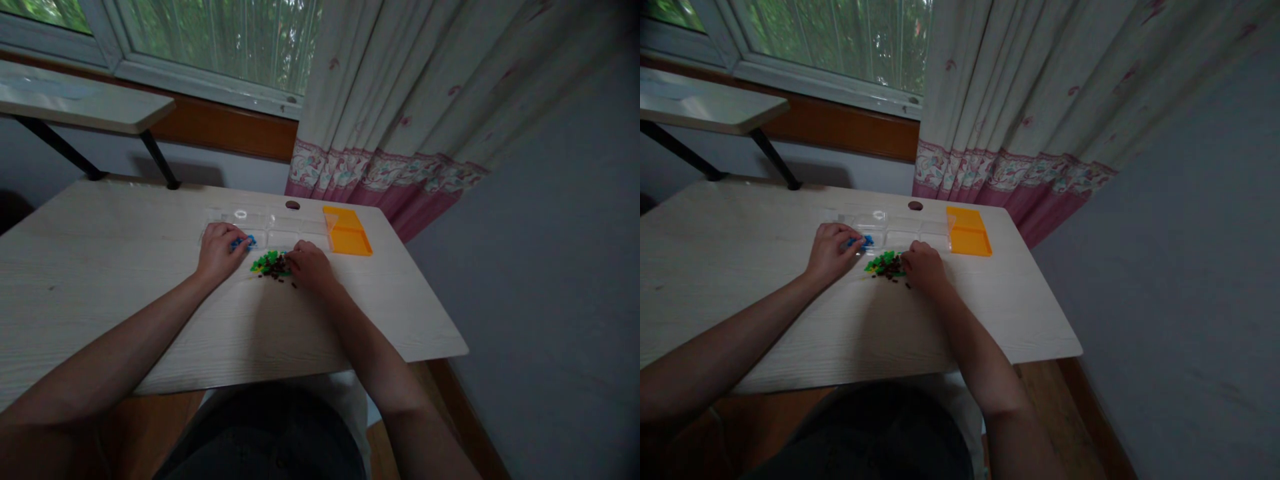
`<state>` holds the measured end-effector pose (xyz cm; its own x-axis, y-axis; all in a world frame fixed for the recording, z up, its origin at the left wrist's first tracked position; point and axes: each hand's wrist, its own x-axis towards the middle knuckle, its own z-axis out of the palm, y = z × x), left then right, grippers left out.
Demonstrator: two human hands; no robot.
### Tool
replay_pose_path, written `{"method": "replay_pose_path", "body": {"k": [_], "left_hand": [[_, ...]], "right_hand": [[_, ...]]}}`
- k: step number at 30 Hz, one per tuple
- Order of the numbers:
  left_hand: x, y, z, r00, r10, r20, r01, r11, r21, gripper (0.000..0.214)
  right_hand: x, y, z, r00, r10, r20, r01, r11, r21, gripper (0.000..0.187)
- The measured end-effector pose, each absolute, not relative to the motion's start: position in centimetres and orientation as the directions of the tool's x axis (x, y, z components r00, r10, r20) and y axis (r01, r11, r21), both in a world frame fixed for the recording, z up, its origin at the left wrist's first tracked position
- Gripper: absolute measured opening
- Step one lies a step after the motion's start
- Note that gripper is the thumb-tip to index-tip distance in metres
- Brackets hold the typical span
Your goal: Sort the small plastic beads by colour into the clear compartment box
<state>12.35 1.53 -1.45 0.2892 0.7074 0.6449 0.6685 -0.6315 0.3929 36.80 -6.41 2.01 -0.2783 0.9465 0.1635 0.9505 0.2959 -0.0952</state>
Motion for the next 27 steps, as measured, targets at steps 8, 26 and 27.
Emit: {"method": "replay_pose_path", "body": {"k": [8, 26, 27], "left_hand": [[12.4, 1.4, -1.3, 0.297, 0.702, 0.647, 0.669, -0.637, 0.384, 0.022], [12.4, 1.5, -1.5, 0.29, 0.712, 0.639, 0.672, -0.627, 0.394, 0.023], [12.4, 1.5, -1.5, 0.287, 0.717, 0.635, 0.677, -0.621, 0.395, 0.023]], "right_hand": [[36.5, -6.4, 1.8, -0.281, 0.939, 0.198, 0.949, 0.303, -0.088, 0.023], [35.7, -6.5, 2.2, -0.271, 0.949, 0.159, 0.959, 0.28, -0.039, 0.022], [35.6, -6.5, 2.4, -0.268, 0.952, 0.148, 0.961, 0.276, -0.035, 0.022]]}}
